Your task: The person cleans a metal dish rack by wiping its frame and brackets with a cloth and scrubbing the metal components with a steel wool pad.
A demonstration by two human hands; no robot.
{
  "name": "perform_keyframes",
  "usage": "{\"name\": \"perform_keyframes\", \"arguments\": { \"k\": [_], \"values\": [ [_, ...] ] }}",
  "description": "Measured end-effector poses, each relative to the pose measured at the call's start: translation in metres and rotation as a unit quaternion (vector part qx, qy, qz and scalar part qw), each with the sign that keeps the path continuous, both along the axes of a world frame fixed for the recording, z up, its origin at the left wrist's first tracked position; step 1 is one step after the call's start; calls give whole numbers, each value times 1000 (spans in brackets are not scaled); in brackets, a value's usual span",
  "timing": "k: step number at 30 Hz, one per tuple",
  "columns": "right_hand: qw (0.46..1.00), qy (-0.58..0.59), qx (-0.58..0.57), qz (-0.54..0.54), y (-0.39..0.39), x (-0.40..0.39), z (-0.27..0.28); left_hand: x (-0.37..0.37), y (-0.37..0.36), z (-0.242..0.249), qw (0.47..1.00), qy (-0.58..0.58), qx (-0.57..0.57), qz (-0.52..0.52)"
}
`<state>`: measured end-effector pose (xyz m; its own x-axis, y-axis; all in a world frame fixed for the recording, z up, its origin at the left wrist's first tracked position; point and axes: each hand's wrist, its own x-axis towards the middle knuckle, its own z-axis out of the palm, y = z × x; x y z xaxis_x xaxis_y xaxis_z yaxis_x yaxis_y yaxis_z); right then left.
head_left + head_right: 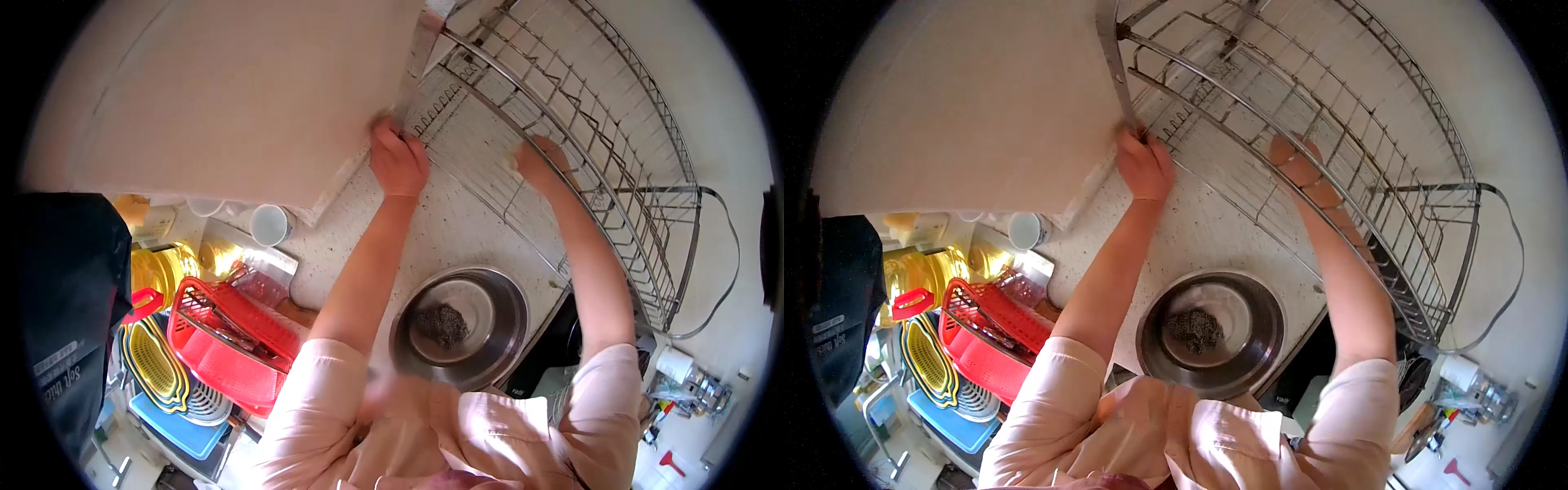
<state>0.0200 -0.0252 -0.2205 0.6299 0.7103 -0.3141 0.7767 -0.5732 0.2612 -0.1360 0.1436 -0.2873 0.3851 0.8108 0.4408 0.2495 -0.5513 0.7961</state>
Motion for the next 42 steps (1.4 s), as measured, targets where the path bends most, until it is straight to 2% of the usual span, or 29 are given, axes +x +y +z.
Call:
{"name": "perform_keyframes", "arguments": {
  "k": [1, 2, 4, 7, 10, 13, 16, 19, 22, 25, 28, 31, 34, 37, 39, 42],
  "values": [
    [971, 111, 175, -120, 12, -12, 15, 3, 1, -2, 1000, -5, 4, 4],
    [887, 216, 341, -225, 33, -27, 26, 5, 0, 1, 1000, -7, -3, 6],
    [886, 166, 432, -33, 62, -24, -9, 0, -3, 5, 1000, -1, -18, 7],
    [895, 120, 428, -38, 75, -38, -17, 0, -2, -1, 1000, -11, 11, 3],
    [933, 92, 334, -95, 32, -44, -11, -1, -3, 4, 1000, 15, -23, 3],
    [919, 129, 317, -195, -18, -47, -7, 1, -1, 1, 1000, -5, -2, -3],
    [905, 117, 387, -132, 8, -41, -18, 1, -3, 4, 999, -18, -37, -6],
    [897, 124, 401, -137, 62, -43, -13, -2, -2, 7, 999, 25, -32, -15],
    [868, 172, 382, -268, 33, -47, -9, -2, 0, 5, 999, 19, -35, -22],
    [873, 161, 393, -240, 3, -40, -17, 1, -2, 7, 999, -21, -37, -10],
    [904, 109, 386, -150, 33, -40, -17, -2, -1, 10, 997, 12, -65, -27],
    [882, 123, 428, -154, 37, -42, -20, 0, -2, 4, 999, -5, -40, -19],
    [906, 154, 315, -237, 10, -38, -18, 1, -1, 4, 1000, -8, -9, -7],
    [851, 147, 471, -180, 36, -52, -10, 2, -1, 4, 1000, -11, -25, -13],
    [830, 199, 473, -218, 86, -73, 20, 2, -1, 3, 1000, -5, -19, -13],
    [919, 52, 390, -24, 119, -59, -13, 1, -2, 2, 1000, -8, -11, -5]
  ]
}}
